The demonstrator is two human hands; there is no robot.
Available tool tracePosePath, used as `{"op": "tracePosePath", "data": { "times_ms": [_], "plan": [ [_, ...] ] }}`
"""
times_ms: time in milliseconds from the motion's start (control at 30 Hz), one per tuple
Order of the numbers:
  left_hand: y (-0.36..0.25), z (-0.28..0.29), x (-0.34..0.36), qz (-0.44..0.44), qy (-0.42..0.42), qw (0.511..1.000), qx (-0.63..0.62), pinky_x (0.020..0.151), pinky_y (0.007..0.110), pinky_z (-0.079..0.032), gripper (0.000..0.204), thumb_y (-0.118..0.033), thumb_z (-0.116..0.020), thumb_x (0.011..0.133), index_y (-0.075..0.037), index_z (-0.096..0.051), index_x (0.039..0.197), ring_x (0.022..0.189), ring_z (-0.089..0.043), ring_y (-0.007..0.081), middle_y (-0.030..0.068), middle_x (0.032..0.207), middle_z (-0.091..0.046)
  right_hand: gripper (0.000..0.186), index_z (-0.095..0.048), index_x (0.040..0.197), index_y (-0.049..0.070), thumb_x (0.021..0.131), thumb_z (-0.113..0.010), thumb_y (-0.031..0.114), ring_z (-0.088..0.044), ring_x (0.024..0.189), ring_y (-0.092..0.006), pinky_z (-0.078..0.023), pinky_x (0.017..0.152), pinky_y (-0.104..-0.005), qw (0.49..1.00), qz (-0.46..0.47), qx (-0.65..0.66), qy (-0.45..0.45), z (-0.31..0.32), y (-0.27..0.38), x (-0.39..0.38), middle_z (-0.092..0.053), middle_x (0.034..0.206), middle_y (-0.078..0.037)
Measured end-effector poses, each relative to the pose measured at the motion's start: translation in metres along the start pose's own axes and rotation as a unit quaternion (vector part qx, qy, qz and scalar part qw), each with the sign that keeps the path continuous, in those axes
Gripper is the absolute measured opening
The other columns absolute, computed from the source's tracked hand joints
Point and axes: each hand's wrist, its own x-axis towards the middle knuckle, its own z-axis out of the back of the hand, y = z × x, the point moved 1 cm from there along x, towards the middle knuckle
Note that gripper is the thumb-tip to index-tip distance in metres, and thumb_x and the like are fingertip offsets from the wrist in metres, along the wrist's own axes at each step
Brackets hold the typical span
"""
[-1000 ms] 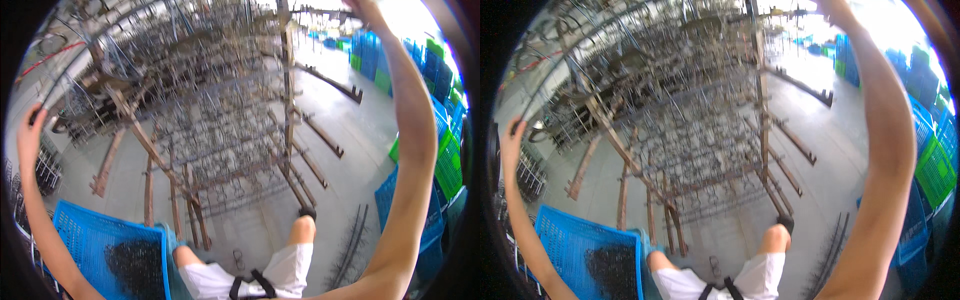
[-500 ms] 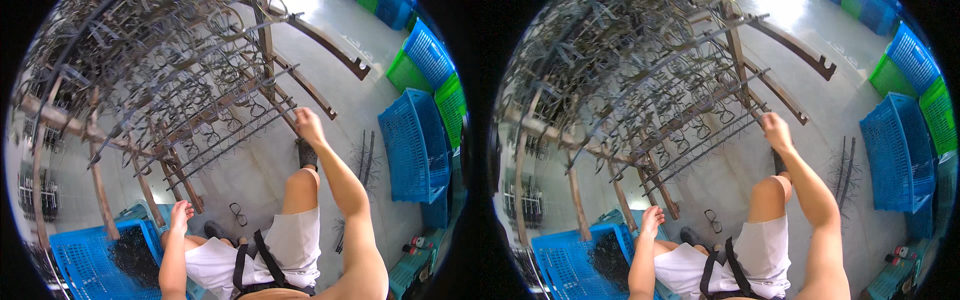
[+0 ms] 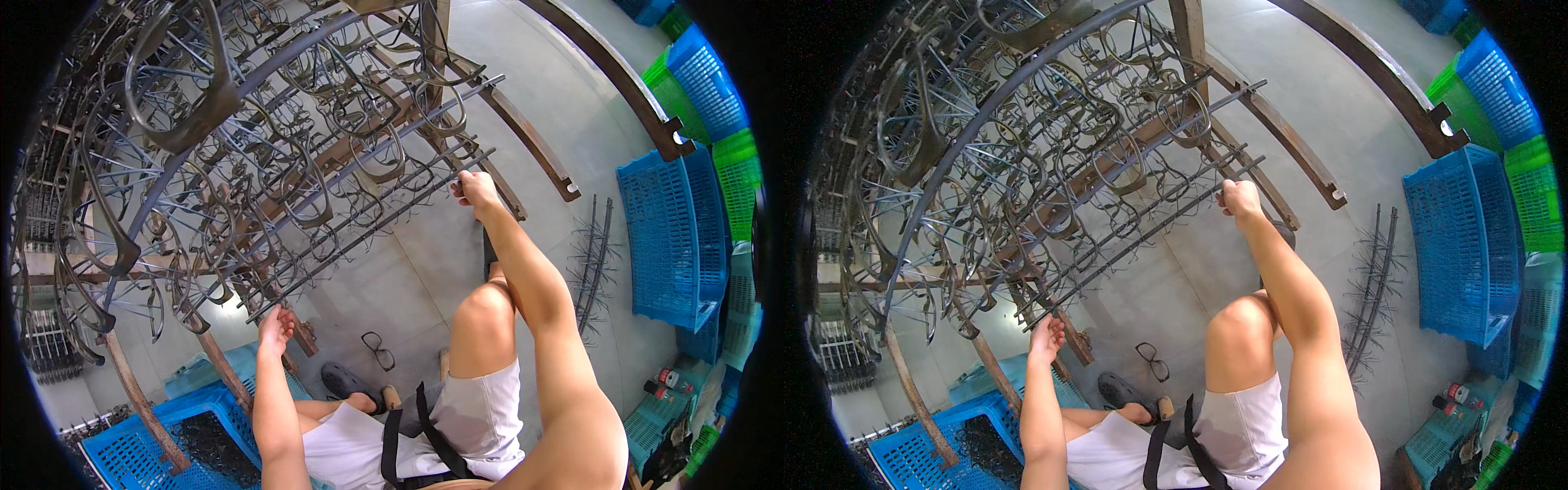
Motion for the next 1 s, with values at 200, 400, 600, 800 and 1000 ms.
{"op": "tracePosePath", "data": {
  "times_ms": [200, 400, 600, 800, 1000],
  "plan": [
    [-0.008, -0.012, -0.014, -0.075, -0.028, 0.992, 0.100, 0.040, 0.023, -0.035, 0.017, -0.017, -0.054, 0.081, -0.006, -0.061, 0.070, 0.045, -0.050, 0.0091, 0.0024, 0.059, -0.058, 0.029, -0.060, 0.065, 0.000, 0.084, -0.051, 0.021, -0.058, 0.055, -0.0161, -0.046, 0.050, -0.0317, 0.998, 0.006, -0.065, -0.022, 0.002, 0.005, 0.036, -0.061, 0.062, -0.008],
    [0.005, -0.039, -0.071, -0.149, -0.051, 0.959, 0.235, 0.042, 0.024, -0.038, 0.023, -0.018, -0.054, 0.081, 0.001, -0.063, 0.074, 0.044, -0.050, 0.0108, 0.0072, 0.060, -0.061, 0.031, -0.067, 0.072, -0.001, 0.080, -0.055, 0.027, -0.062, 0.062, -0.0205, -0.048, 0.059, -0.0343, 0.957, 0.042, -0.219, -0.185, 0.012, 0.002, 0.050, -0.064, 0.066, -0.011],
    [0.038, -0.030, -0.069, -0.124, -0.072, 0.980, 0.141, 0.041, 0.027, -0.040, 0.023, -0.017, -0.051, 0.085, 0.003, -0.061, 0.080, 0.043, -0.049, 0.0122, 0.0070, 0.060, -0.058, 0.038, -0.062, 0.060, -0.002, 0.079, -0.052, 0.029, -0.060, 0.053, -0.0216, -0.048, 0.057, -0.0352, 0.983, 0.008, -0.161, -0.083, 0.034, -0.020, 0.016, -0.061, 0.058, -0.011],
    [0.052, -0.003, -0.069, -0.127, -0.085, 0.976, 0.154, 0.040, 0.023, -0.035, 0.024, -0.022, -0.050, 0.087, -0.001, -0.061, 0.082, 0.045, -0.050, 0.0095, 0.0059, 0.064, -0.061, 0.030, -0.060, 0.069, -0.004, 0.083, -0.051, 0.021, -0.058, 0.055, -0.0175, -0.046, 0.049, -0.0307, 0.993, 0.012, -0.108, -0.047, 0.032, -0.023, -0.018, -0.062, 0.063, -0.008],
    [0.068, 0.035, -0.070, -0.116, -0.076, 0.983, 0.117, 0.040, 0.023, -0.036, 0.023, -0.021, -0.048, 0.089, -0.001, -0.060, 0.085, 0.044, -0.049, 0.0100, 0.0054, 0.065, -0.060, 0.032, -0.064, 0.077, -0.006, 0.081, -0.052, 0.023, -0.058, 0.058, -0.0158, -0.047, 0.052, -0.0297, 0.990, 0.071, -0.115, -0.039, 0.064, -0.010, -0.137, -0.063, 0.066, -0.010]
  ]
}}
